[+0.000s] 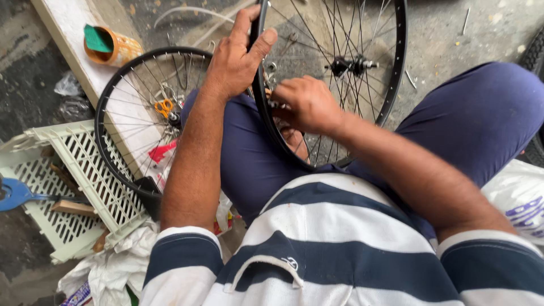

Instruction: The person sits on the ground and uses a small metal tool to tighten the spokes on a bicycle wheel. They rotate the wheel to access different spokes and continue the tightening process.

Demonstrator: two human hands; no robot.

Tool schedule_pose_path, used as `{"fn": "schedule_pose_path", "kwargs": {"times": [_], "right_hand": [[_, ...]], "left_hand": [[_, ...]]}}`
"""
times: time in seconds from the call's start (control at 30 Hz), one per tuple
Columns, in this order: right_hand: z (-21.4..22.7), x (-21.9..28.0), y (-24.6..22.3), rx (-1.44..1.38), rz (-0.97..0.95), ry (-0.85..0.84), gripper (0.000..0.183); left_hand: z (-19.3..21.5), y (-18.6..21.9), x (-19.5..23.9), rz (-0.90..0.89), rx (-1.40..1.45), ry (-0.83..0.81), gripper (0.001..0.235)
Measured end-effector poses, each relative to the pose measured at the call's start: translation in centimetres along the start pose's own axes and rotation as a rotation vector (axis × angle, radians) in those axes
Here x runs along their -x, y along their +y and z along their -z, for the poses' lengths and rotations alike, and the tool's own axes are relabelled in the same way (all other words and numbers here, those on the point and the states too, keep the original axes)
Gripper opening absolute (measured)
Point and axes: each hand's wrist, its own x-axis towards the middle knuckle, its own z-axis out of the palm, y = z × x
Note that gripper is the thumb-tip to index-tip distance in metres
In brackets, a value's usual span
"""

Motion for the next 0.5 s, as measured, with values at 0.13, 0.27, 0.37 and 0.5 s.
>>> {"fn": "schedule_pose_path", "kwargs": {"times": [0.13,0.27,0.37,0.5], "right_hand": [[1.3,-0.7,1.4,-0.381,-0.238,-0.197,0.027],[2.3,-2.1,2.3,-0.810,-0.401,-0.042,0.021],[3.2,0.1,1.7,-0.565,-0.206,0.156,0.021],[1.9,2.0,0.6,-0.125,0.102,0.102,0.019]], "left_hand": [[-0.6,-0.6,-0.9,-0.129,-0.036,0.073,0.059],[-0.3,-1.6,-4.5,-0.165,-0.068,0.111,0.040],[0.4,-1.9,-5.6,0.122,-0.029,0.047,0.037],[0.5,-1.4,-5.5,0.199,-0.003,0.048,0.039]]}}
